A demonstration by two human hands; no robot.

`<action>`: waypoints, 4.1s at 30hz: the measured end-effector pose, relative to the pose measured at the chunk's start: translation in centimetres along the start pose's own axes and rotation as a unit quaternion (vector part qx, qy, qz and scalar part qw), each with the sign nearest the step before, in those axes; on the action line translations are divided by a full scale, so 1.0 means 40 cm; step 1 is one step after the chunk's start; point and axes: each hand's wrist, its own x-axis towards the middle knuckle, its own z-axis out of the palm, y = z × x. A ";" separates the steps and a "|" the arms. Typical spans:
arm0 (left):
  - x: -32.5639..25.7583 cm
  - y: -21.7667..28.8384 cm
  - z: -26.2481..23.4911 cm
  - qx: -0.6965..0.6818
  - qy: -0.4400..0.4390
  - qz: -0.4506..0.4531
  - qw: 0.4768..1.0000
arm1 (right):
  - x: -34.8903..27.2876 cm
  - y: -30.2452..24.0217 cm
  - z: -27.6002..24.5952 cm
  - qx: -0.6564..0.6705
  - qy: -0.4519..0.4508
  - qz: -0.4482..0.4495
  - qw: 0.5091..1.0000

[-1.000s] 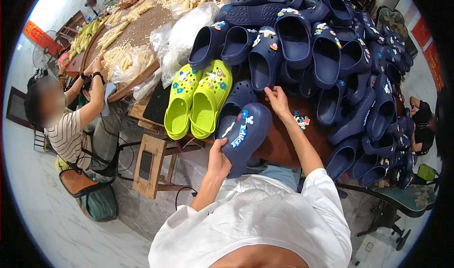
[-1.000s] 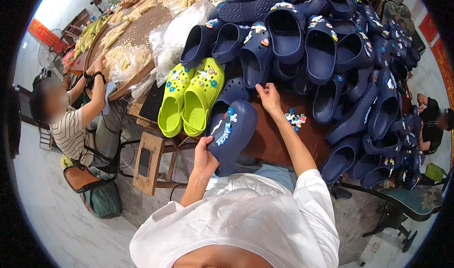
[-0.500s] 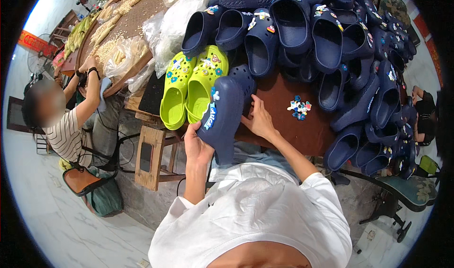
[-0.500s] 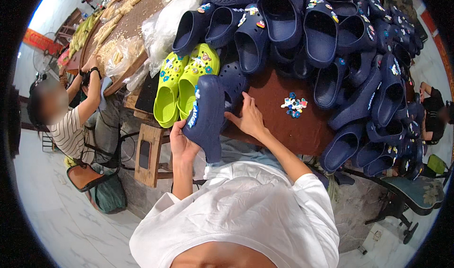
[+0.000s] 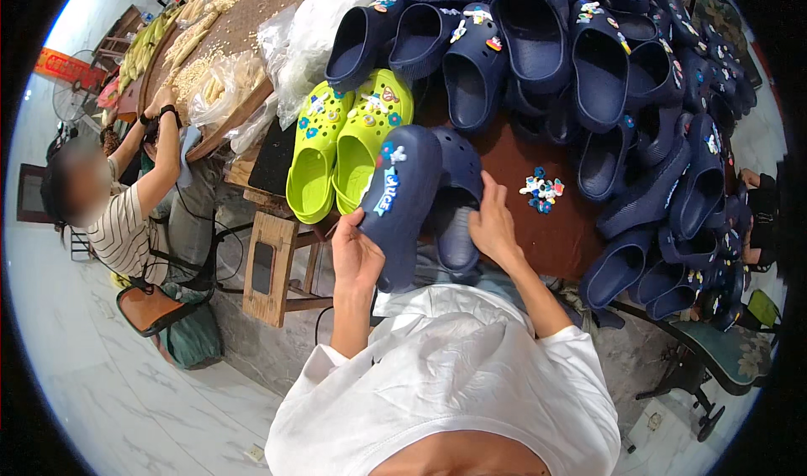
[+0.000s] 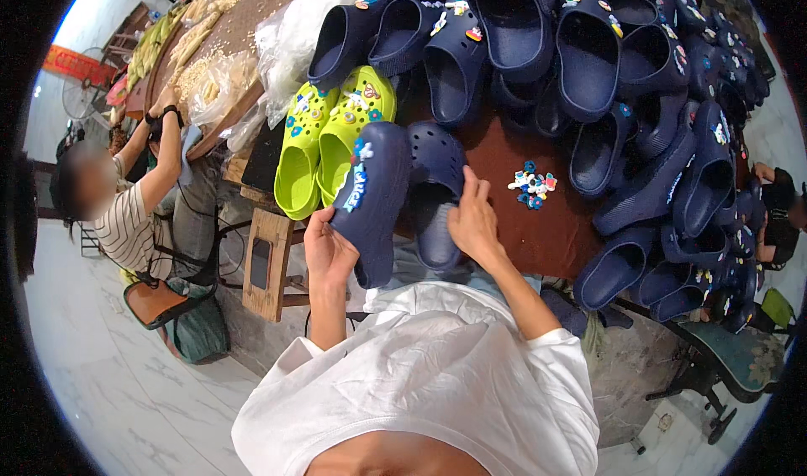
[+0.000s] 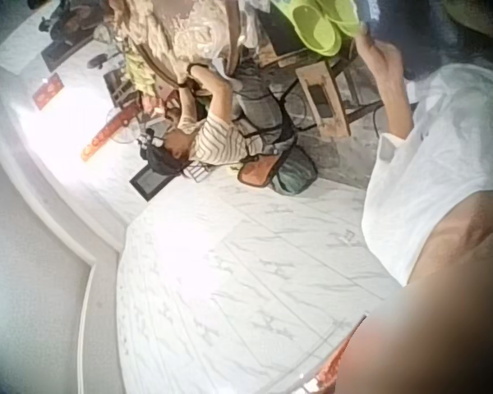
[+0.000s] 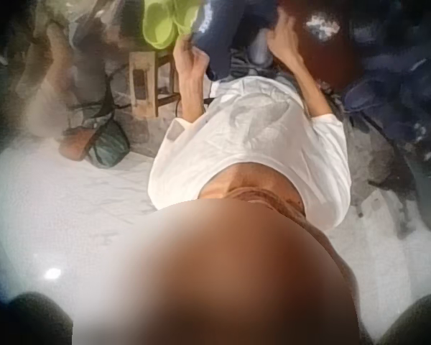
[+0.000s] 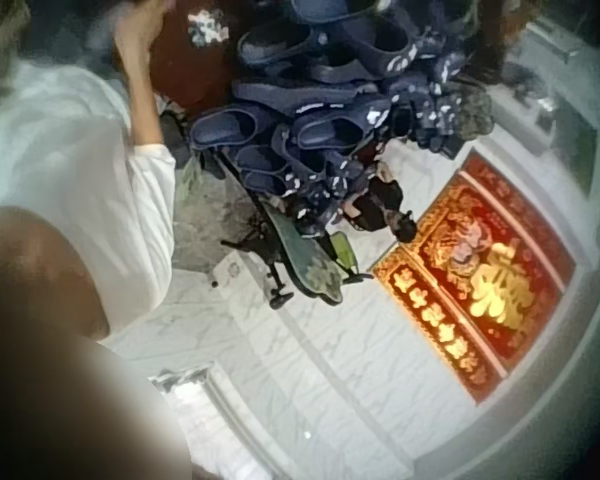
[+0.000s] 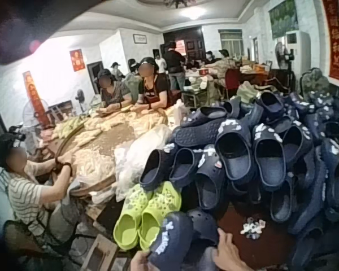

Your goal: Attaching decorative charms to foam clogs.

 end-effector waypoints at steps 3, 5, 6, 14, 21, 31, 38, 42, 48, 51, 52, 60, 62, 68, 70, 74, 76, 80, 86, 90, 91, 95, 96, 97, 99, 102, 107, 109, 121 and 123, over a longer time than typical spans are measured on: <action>0.008 -0.040 0.005 0.084 0.023 0.013 0.996 | -0.042 0.047 -0.053 0.004 0.015 -0.004 1.000; 0.018 -0.067 -0.003 0.141 0.055 0.004 0.988 | -0.064 0.075 -0.082 0.002 0.033 0.025 0.999; 0.018 -0.083 0.001 0.173 0.062 -0.002 0.983 | -0.074 0.086 -0.098 0.025 0.058 0.013 0.998; 0.136 -0.191 -0.034 0.366 0.009 0.073 0.928 | -0.088 0.227 -0.112 0.236 0.087 0.049 0.966; 0.243 -0.232 -0.041 0.435 -0.016 0.136 0.890 | -0.098 0.174 -0.101 0.142 0.110 0.040 0.983; 0.323 -0.268 -0.055 0.507 -0.005 0.223 0.832 | -0.135 0.084 -0.072 0.030 0.110 0.033 0.993; 0.294 -0.248 -0.036 0.517 -0.041 0.191 0.833 | -0.164 0.095 -0.056 0.006 0.084 0.023 0.996; 0.211 -0.272 -0.053 0.513 -0.013 0.214 0.831 | -0.170 0.107 -0.093 0.105 0.057 0.046 0.992; 0.041 -0.310 -0.035 0.603 -0.077 0.266 0.748 | -0.108 0.263 -0.171 -0.034 0.219 0.032 0.975; 0.004 -0.352 -0.027 0.524 -0.128 0.104 0.836 | -0.055 0.323 -0.177 -0.050 0.244 0.006 0.968; 0.002 -0.364 -0.032 0.494 -0.140 0.045 0.857 | -0.038 0.330 -0.173 -0.088 0.236 -0.009 0.968; 0.082 -0.433 -0.059 0.417 -0.050 -0.056 0.906 | -0.039 0.313 -0.159 -0.111 0.187 -0.028 0.976; 0.117 -0.430 -0.041 0.393 -0.083 -0.065 0.913 | -0.045 0.320 -0.165 -0.064 0.201 -0.034 0.977; 0.157 -0.446 0.014 0.285 0.004 -0.114 0.952 | -0.048 0.312 -0.192 0.012 0.161 0.024 0.987; 0.169 -0.448 0.008 0.267 0.030 -0.124 0.955 | -0.039 0.303 -0.193 -0.016 0.151 -0.003 0.988; 0.173 -0.437 -0.005 0.265 0.038 -0.138 0.953 | -0.027 0.302 -0.197 -0.087 0.122 -0.042 0.988; 0.166 -0.427 -0.005 0.265 0.042 -0.139 0.953 | -0.027 0.297 -0.204 -0.084 0.116 -0.039 0.989; 0.148 -0.422 -0.008 0.285 0.059 -0.145 0.946 | -0.027 0.301 -0.198 -0.090 0.150 -0.061 0.983; 0.149 -0.422 -0.021 0.283 0.058 -0.143 0.947 | -0.045 0.247 -0.216 -0.020 0.125 0.033 0.991; 0.151 -0.423 -0.029 0.277 0.047 -0.142 0.949 | -0.062 0.210 -0.191 0.206 0.060 0.121 0.969; 0.151 -0.424 -0.029 0.278 0.047 -0.144 0.949 | -0.065 0.211 -0.172 0.315 0.018 0.134 0.940; 0.149 -0.425 -0.025 0.281 0.032 -0.136 0.949 | -0.062 0.221 -0.116 0.475 -0.068 0.175 0.860; 0.148 -0.424 -0.020 0.284 0.029 -0.136 0.949 | -0.060 0.223 -0.107 0.511 -0.082 0.201 0.832; 0.145 -0.423 -0.014 0.284 0.029 -0.135 0.949 | -0.056 0.221 -0.103 0.516 -0.085 0.215 0.825; 0.140 -0.421 -0.004 0.290 0.036 -0.126 0.948 | -0.046 0.220 -0.103 0.513 -0.094 0.234 0.820; 0.138 -0.419 -0.009 0.300 0.038 -0.121 0.945 | -0.040 0.213 -0.107 0.506 -0.094 0.249 0.820; 0.140 -0.424 -0.022 0.303 0.026 -0.114 0.946 | -0.039 0.201 -0.118 0.500 -0.094 0.257 0.822; 0.140 -0.427 -0.020 0.300 0.026 -0.111 0.947 | -0.039 0.208 -0.113 0.524 -0.107 0.269 0.801; 0.135 -0.435 -0.025 0.291 0.020 -0.095 0.952 | -0.022 0.218 -0.124 0.485 -0.142 0.282 0.815; 0.134 -0.435 -0.019 0.291 0.019 -0.091 0.952 | -0.022 0.226 -0.116 0.494 -0.136 0.282 0.811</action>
